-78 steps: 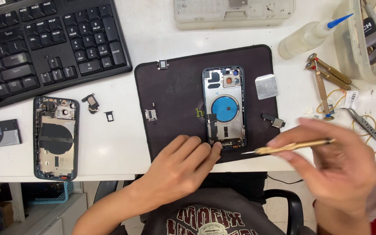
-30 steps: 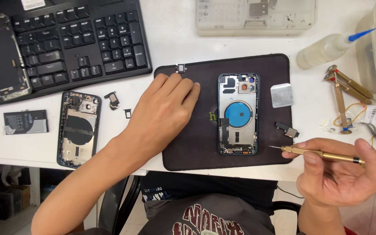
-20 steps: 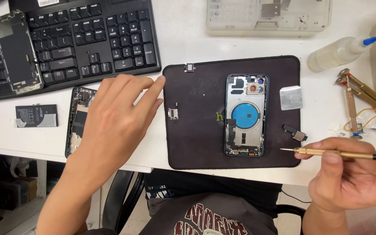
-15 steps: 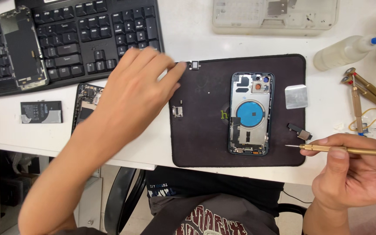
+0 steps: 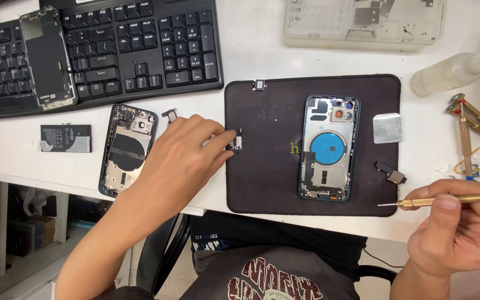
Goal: The person disassembles a smartphone on a workbench, using a screwdriver and tweezers to remove screws and internal components. They transfer parts between two phone frames and continue adjusting internal connectors and brackets.
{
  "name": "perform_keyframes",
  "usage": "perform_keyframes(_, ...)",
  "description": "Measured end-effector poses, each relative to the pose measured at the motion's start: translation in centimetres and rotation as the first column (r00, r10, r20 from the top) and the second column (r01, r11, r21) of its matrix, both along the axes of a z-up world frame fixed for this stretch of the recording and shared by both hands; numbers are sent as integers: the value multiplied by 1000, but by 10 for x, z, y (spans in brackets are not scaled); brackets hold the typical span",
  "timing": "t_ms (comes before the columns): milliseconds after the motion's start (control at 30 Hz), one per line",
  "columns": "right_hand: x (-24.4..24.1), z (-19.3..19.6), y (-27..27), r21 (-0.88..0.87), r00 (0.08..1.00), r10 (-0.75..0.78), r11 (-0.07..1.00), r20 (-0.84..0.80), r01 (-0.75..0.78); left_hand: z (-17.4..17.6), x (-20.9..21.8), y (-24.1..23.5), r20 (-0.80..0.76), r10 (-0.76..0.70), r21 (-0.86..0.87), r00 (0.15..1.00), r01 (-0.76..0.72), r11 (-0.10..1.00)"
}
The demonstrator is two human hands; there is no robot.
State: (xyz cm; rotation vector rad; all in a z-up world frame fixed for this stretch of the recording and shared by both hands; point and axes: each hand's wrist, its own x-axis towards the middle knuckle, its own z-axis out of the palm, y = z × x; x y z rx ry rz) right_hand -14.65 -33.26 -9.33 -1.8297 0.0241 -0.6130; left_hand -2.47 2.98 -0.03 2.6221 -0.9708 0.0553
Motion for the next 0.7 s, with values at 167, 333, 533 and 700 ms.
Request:
perform_keyframes(167,-1,-1,2,6,1000,1,1000,-5,-1,-11,-1,-3,-21,84,-97,996,-86,992)
perform_keyframes(333,-3,-2,3,4,1000,5,1000,21,-5,-6,3,-4,-116,128,-159,985,-146,976)
perform_keyframes(533,1,19,17,147,996,61,988,-70,-50,19,4,-22,-665,133,-197,735,-345,918)
perform_keyframes(700,14,63,21,414,893,368,878,-259,-241,23,3,-59,-806,0,-194,591,-264,945)
